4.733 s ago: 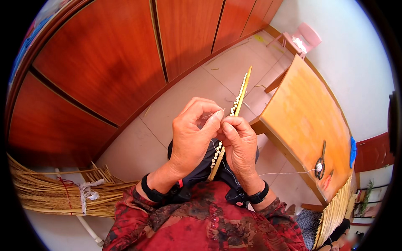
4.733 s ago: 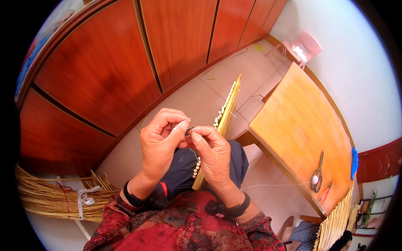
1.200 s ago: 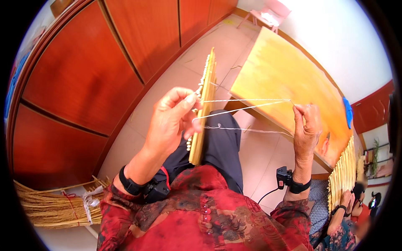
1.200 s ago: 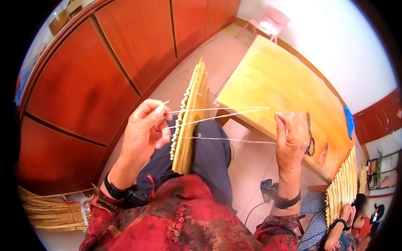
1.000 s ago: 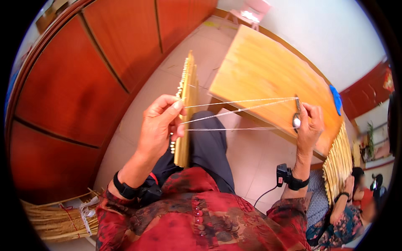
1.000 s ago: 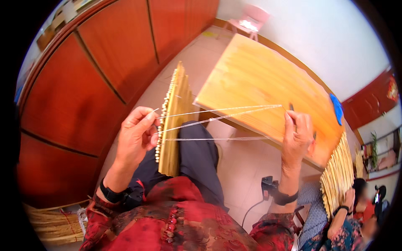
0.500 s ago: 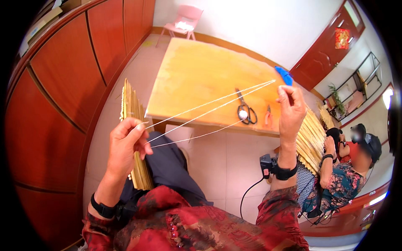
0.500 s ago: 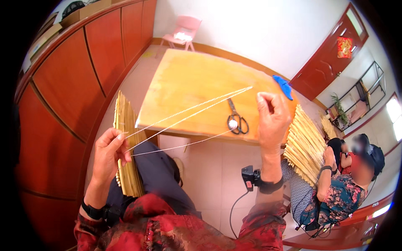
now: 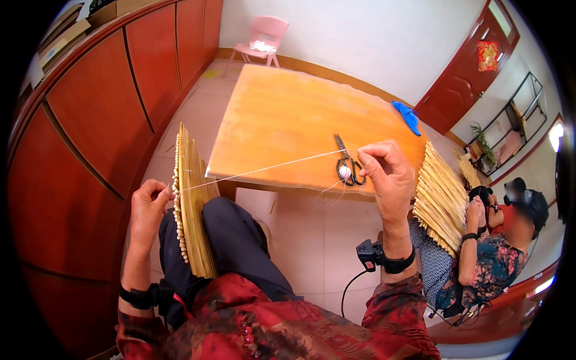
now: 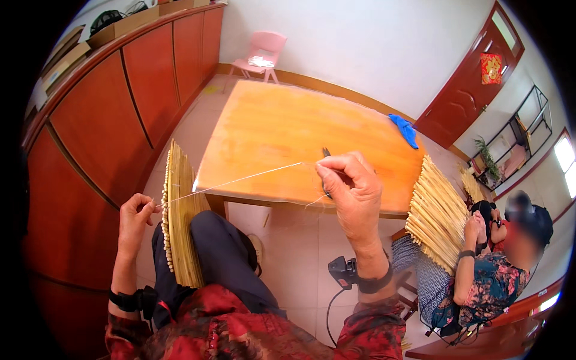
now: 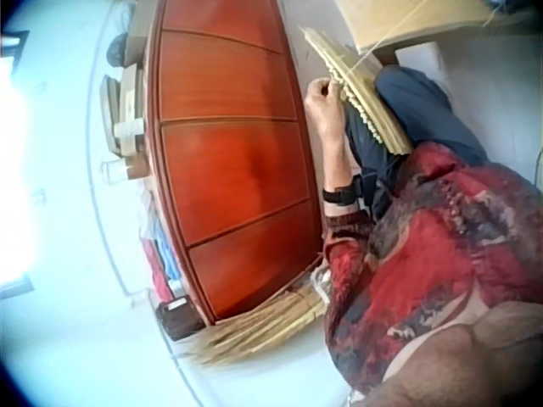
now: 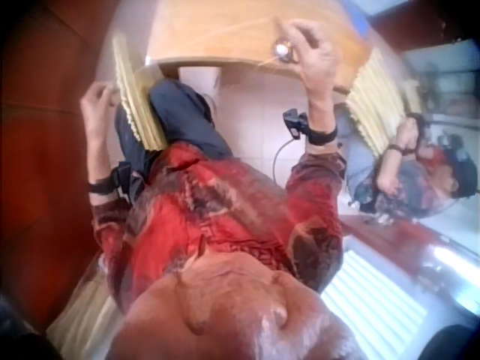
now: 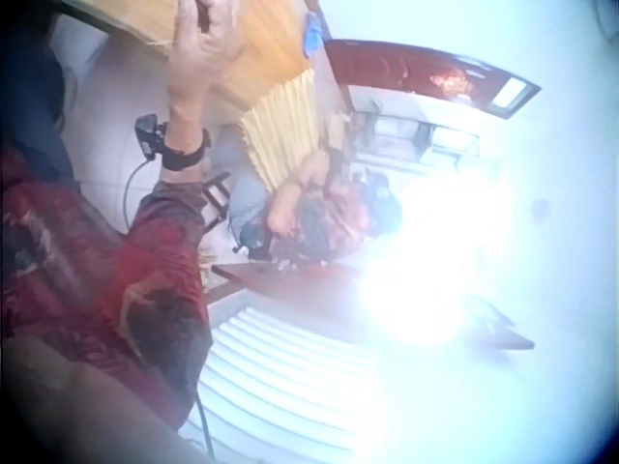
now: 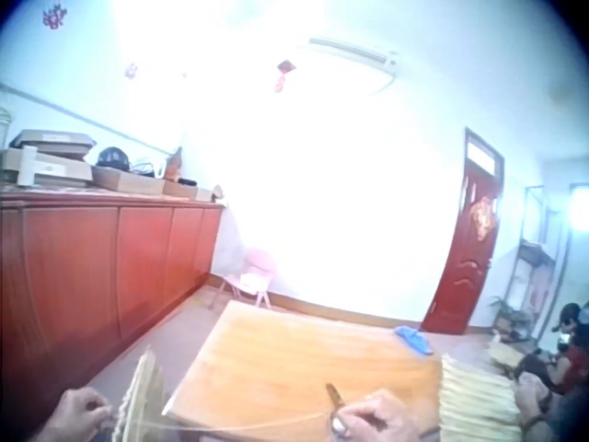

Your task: The person uses a needle and thread to weave together bundles of straw into a mat. The person repeatedly passes the needle through the straw bundles, pulls the thread tight, and occasionally uses scissors to trim excess straw.

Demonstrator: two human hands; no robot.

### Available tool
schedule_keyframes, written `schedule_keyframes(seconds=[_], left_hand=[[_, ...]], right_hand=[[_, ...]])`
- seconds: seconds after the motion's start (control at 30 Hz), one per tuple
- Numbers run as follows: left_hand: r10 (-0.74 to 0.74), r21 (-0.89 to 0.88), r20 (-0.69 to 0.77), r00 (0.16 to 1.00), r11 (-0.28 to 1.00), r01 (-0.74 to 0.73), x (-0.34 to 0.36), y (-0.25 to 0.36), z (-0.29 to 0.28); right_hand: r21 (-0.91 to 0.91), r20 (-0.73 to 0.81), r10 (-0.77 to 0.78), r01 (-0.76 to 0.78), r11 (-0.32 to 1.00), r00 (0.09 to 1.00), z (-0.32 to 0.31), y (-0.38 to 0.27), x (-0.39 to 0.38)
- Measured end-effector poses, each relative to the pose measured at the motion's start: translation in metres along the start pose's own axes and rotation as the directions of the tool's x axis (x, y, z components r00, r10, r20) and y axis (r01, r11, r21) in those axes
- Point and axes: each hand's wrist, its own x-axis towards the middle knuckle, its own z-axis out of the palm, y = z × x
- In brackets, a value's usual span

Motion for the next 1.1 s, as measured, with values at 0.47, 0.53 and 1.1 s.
schedule_keyframes(seconds=[0.47, 0.53, 1.1], left_hand=[[-0.095, 0.561, -0.285, 0.954, 0.79, 0.246, -0.006, -0.081, -0.094], [-0.223, 0.6, -0.154, 0.963, 0.753, 0.27, -0.009, -0.075, -0.094], [0.217, -0.3, 0.393, 0.893, 0.949, -0.098, -0.026, 0.087, 0.045]], right_hand=[[0.082, 0.292, -0.022, -0.002, 0.997, 0.956, 0.06, -0.008, -0.01], [0.103, 0.311, -0.004, -0.03, 0.994, 0.95, 0.067, -0.007, -0.012], [0.138, 0.464, 0.086, -0.168, 0.976, 0.881, 0.099, -0.007, -0.013]])
